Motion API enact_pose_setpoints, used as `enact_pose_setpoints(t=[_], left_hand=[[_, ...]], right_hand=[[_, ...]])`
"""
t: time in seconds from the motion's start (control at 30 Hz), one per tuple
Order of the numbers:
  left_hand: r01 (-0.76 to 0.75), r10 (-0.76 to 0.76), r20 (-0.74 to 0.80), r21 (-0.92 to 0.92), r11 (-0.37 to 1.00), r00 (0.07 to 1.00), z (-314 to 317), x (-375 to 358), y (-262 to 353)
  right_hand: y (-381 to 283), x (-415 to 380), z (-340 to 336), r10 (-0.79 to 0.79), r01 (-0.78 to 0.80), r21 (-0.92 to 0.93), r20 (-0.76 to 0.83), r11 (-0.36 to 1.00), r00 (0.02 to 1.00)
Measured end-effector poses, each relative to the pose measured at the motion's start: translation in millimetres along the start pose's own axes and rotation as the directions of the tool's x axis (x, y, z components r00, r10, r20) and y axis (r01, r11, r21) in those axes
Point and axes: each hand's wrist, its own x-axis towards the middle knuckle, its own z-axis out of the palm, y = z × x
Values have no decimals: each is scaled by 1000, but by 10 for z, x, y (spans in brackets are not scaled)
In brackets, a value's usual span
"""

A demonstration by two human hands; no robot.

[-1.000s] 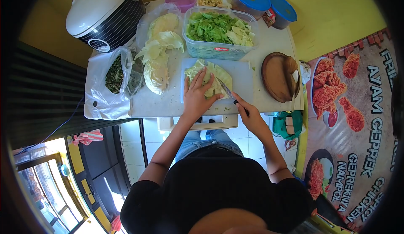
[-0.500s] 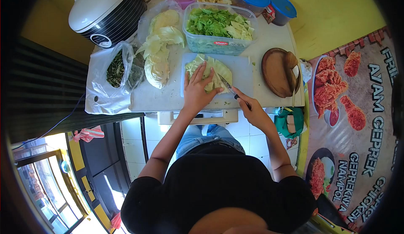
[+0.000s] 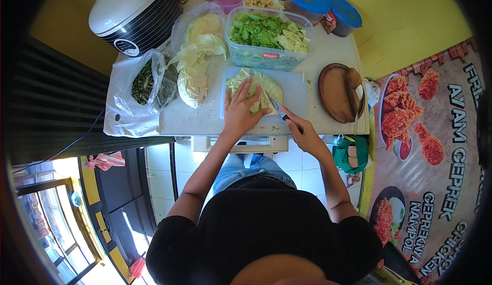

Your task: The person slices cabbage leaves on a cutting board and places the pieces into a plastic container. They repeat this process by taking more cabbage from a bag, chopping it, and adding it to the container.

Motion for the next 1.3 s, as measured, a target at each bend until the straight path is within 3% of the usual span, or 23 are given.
enact_pose_setpoints(t=[0.17, 0.23, 0.33, 0.43, 0.67, 0.77, 0.83, 0.93, 1.07, 1.3], left_hand=[[-8, 8, -5, 3, 1000, 1000, 23, 10, -18], [-3, 3, 21, 13, 1000, 1000, 3, 2, -18], [-26, 25, 20, 20, 999, 999, -11, -5, -32], [-22, 22, 31, -6, 1000, 999, -32, -7, -34], [-67, 78, 138, -87, 994, 987, -155, -30, -169], [-154, 161, 100, -71, 985, 982, -158, -66, -201], [-154, 162, 55, -125, 980, 985, -175, -77, -169], [-202, 203, 31, -32, 979, 979, -221, -114, -87], [-214, 215, -28, 22, 976, 976, -148, -120, -107], [-190, 192, -63, 23, 981, 979, -115, -117, -105]], right_hand=[[-114, -315, -184, 230, -235, 25, 124, 972, 965], [97, -364, -113, -22, 23, -17, 54, 1000, 998], [115, -410, -26, 66, -66, 10, 8, 998, 998], [116, -447, 66, 38, -38, -1, -75, 999, 996], [57, -607, -87, 64, -61, 51, -60, 997, 996], [27, -507, -47, 28, -15, 131, -91, 991, 995], [38, -361, 79, -87, 105, 133, -130, 986, 988], [-74, -199, 195, 10, 4, 147, -97, 989, 995], [36, -12, 332, -154, 166, 64, -156, 984, 976], [-19, -23, 343, -125, 138, 67, -168, 988, 978]])
